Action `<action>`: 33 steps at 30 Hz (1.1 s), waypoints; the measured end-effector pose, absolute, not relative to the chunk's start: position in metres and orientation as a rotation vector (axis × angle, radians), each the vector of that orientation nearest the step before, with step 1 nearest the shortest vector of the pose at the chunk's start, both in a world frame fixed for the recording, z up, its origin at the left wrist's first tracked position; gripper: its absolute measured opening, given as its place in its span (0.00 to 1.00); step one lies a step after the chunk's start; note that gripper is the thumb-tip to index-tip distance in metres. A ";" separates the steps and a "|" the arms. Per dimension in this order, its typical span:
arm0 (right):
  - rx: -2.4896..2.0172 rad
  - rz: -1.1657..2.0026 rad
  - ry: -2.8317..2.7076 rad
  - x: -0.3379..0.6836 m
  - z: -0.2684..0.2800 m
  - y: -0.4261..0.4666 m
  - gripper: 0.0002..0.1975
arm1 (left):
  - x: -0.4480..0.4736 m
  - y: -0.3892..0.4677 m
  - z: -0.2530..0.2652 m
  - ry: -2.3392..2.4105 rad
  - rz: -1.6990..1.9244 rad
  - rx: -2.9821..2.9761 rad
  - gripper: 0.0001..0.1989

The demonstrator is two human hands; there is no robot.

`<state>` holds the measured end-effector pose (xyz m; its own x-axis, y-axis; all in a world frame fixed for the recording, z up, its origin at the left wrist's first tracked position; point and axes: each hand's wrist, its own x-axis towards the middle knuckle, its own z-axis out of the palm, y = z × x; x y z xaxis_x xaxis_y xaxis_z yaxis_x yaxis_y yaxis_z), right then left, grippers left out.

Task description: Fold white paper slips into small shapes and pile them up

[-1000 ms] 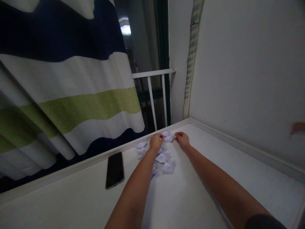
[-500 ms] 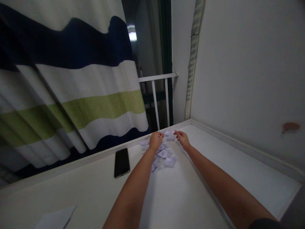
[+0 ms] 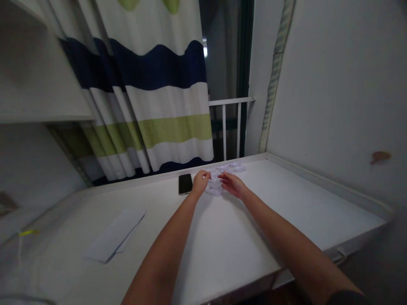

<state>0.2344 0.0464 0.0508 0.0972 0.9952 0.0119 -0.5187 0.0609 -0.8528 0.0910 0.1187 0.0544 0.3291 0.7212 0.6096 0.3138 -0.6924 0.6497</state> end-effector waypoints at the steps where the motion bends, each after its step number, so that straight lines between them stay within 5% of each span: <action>1: -0.744 1.402 -0.754 0.226 0.049 0.039 0.11 | 0.081 0.112 0.053 0.903 1.333 2.171 0.15; 9: -0.368 1.781 -0.916 0.173 0.032 -0.008 0.25 | 0.010 0.072 0.032 1.008 1.381 2.053 0.15; 24: -0.901 1.477 -0.983 0.146 0.007 -0.005 0.09 | -0.090 0.015 0.027 0.584 1.204 1.024 0.09; 33: -1.017 1.292 -1.124 0.149 0.009 -0.006 0.02 | -0.157 0.025 0.016 1.461 1.409 1.567 0.10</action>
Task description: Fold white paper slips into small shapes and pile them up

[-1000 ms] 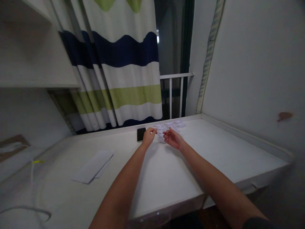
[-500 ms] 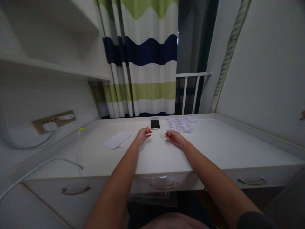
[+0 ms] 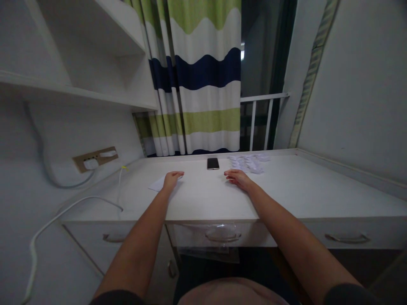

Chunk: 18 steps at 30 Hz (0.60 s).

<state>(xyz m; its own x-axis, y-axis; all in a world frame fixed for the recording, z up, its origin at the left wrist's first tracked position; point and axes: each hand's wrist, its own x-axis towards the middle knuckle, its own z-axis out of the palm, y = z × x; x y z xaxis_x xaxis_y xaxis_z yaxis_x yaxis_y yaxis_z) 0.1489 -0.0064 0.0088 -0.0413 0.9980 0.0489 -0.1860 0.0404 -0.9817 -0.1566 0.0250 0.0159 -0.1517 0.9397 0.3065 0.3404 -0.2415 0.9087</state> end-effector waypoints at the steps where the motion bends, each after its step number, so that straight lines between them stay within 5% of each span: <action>1: -1.025 1.282 -1.127 0.150 0.009 -0.006 0.01 | -0.165 0.025 0.014 1.654 1.367 1.698 0.11; 8: -1.023 1.309 -1.173 0.150 0.009 -0.008 0.01 | -0.190 0.020 0.002 2.325 0.754 2.018 0.17; 18: -0.988 1.360 -1.195 0.151 0.008 -0.005 0.01 | -0.187 0.012 0.008 2.333 0.754 2.053 0.20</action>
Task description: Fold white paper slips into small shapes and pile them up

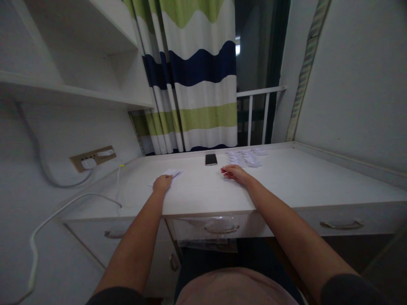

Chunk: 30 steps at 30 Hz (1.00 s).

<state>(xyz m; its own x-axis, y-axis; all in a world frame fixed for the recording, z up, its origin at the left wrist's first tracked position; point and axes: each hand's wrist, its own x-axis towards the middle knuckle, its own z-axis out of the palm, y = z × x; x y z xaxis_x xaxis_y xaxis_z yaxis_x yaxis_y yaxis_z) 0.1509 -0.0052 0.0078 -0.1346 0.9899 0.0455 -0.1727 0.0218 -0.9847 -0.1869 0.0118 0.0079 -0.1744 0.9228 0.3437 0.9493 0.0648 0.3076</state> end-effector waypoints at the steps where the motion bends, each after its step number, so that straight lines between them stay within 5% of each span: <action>1: -0.991 1.358 -1.197 0.151 0.009 -0.006 0.01 | -0.187 0.011 0.009 -2.252 -0.740 -1.977 0.20; 16: -1.012 1.349 -1.178 0.150 0.010 -0.009 0.04 | -0.180 0.006 0.013 -2.171 -0.769 -1.811 0.17; 30: -1.011 1.346 -1.205 0.151 0.009 -0.009 0.02 | -0.188 0.004 0.015 -2.185 -1.530 -1.582 0.11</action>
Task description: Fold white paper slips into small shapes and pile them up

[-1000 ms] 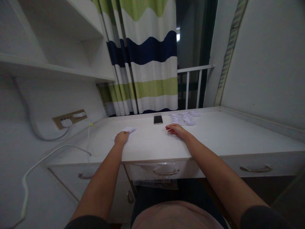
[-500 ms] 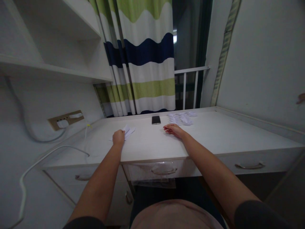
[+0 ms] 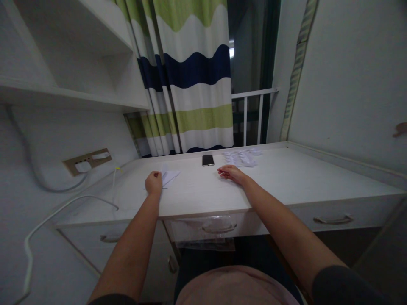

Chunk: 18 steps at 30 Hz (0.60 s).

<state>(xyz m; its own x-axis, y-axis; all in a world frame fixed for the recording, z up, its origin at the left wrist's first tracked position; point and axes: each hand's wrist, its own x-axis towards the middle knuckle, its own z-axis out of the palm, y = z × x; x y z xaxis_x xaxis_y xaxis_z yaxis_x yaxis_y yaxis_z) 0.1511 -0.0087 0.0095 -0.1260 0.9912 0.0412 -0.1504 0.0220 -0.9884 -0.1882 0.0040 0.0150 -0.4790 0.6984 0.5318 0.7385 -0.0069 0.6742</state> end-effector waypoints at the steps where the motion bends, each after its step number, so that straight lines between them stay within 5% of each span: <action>1: -1.012 1.342 -1.206 0.151 0.010 -0.009 0.02 | -0.186 0.001 0.018 -2.145 -1.594 -1.535 0.11; 11: -1.026 1.301 -1.264 0.147 0.010 -0.011 0.02 | -0.125 0.019 0.036 -1.633 -2.483 -1.762 0.10; 18: -0.924 1.304 -1.294 0.146 0.007 -0.009 0.09 | -0.048 0.020 0.030 -1.539 -2.640 -2.104 0.08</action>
<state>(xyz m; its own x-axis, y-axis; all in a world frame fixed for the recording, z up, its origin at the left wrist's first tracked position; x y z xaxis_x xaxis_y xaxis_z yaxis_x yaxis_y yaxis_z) 0.1464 -0.0093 0.0072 -0.1705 0.9755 0.1390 -0.1458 0.1145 -0.9827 -0.0483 0.0201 0.0298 -0.2503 0.8165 0.5203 0.0506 -0.5256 0.8492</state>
